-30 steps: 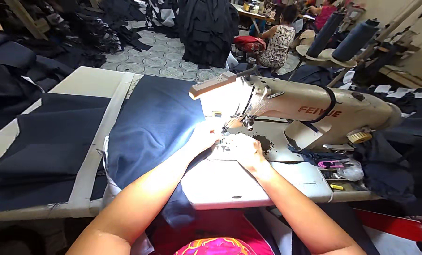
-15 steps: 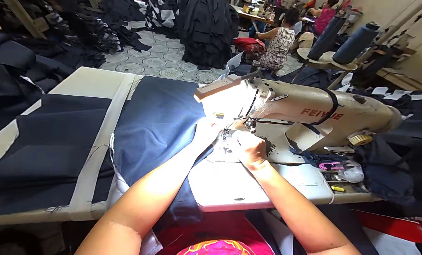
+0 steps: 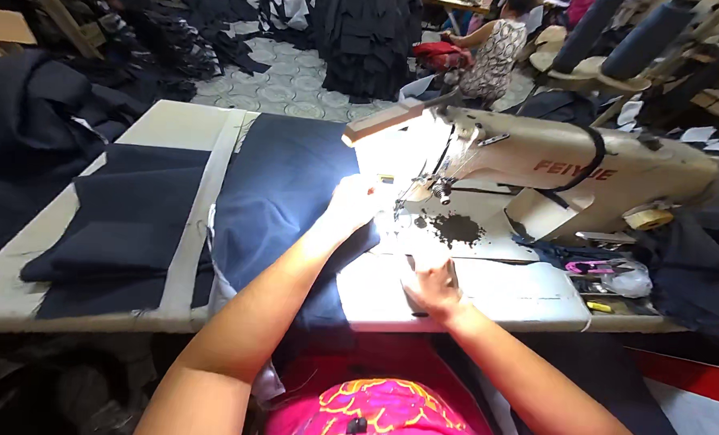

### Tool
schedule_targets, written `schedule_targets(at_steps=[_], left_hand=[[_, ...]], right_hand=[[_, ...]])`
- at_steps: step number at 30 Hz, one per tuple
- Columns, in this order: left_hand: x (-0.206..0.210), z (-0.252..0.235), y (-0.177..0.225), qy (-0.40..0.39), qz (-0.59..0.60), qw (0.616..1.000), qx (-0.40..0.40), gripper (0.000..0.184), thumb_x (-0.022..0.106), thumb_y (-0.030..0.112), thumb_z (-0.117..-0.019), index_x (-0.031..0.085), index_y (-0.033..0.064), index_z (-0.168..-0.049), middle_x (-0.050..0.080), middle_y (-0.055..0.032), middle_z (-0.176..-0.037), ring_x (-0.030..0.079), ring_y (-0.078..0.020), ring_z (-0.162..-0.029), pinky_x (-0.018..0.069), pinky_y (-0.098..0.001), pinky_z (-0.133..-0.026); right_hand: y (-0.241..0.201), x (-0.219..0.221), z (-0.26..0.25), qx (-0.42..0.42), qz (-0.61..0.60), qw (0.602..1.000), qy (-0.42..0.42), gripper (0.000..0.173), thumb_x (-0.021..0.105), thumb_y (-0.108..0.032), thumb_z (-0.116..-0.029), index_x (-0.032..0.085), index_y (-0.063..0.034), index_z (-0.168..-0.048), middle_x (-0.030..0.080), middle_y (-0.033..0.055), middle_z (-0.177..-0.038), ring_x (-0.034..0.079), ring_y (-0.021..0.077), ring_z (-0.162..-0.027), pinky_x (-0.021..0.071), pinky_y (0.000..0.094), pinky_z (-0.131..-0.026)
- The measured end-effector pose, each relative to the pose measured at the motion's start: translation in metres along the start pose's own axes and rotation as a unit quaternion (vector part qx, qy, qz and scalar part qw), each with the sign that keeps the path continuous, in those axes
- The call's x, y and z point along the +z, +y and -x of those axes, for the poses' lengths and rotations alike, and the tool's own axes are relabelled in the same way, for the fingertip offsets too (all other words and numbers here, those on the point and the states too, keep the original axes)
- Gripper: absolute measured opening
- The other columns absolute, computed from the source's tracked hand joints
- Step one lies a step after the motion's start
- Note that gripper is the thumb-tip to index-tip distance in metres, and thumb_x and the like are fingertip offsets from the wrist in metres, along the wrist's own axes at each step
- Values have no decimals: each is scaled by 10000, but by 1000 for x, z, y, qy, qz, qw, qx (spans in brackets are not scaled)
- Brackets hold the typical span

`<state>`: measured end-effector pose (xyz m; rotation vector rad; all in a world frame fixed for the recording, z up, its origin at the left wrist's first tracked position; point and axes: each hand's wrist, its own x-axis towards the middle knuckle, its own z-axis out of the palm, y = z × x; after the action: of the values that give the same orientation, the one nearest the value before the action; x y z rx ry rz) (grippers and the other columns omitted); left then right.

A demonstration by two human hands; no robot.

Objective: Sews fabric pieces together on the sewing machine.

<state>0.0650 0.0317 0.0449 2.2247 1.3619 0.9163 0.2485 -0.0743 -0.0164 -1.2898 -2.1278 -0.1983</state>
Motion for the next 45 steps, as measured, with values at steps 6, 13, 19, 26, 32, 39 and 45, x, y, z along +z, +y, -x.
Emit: schedule_targets(at_steps=[6,13,19,26,32,39,45], left_hand=[[-62,10,-17,-76,-117,990,16,242,510,-33,-971,746,-76,-1002,721,-260,-1030,687,-405,-1043,505,-554,-951],[-82,14,-81,-262,-204,936,-118,484,528,263,-1080,500,-14,-1476,524,-271,-1478,478,-431,-1407,324,-606,-1174],[-52,41,-6,-266,-354,859,-258,682,459,530,-1059,536,-69,-1375,609,-364,-1255,583,-527,-1223,457,-690,-964],[5,63,24,-201,-306,922,-126,600,501,472,-1058,570,-42,-1359,554,-310,-1364,534,-551,-1243,472,-704,-888],[-24,95,-48,-166,-273,921,-221,866,307,767,-976,198,248,-1661,136,-136,-1724,90,-553,-1535,166,-875,-1037],[-26,126,-10,-9,-159,965,210,232,561,37,-910,780,28,-986,725,-172,-971,707,-335,-949,579,-502,-842],[26,109,-8,-73,-157,955,241,269,520,146,-1013,766,81,-1098,736,-122,-840,734,-304,-728,560,-491,-572]], right_hand=[[-69,15,50,-126,-142,978,-84,380,516,-266,-1035,704,-70,-1300,712,95,-1303,663,251,-1240,503,431,-1071],[-54,-5,64,-89,-56,992,-64,428,421,-339,-1070,781,-107,-1093,704,42,-1332,687,291,-1171,507,557,-942],[24,-59,63,44,54,993,-95,460,444,-365,-1058,779,-49,-1051,727,156,-1214,594,426,-1279,358,715,-1078],[33,-63,77,178,62,952,-242,868,388,-646,-1017,350,18,-1576,273,233,-1664,174,422,-1567,115,667,-1231],[9,-43,68,105,17,959,-263,761,339,-612,-1043,387,-83,-1588,340,163,-1655,236,349,-1564,132,629,-1243],[-21,-20,45,87,-18,960,-264,705,338,-560,-1060,412,-86,-1576,406,136,-1624,326,320,-1528,192,556,-1244],[-3,-23,57,62,-44,990,-122,449,452,-326,-1062,652,-88,-1385,627,139,-1424,582,341,-1330,369,608,-1144]])
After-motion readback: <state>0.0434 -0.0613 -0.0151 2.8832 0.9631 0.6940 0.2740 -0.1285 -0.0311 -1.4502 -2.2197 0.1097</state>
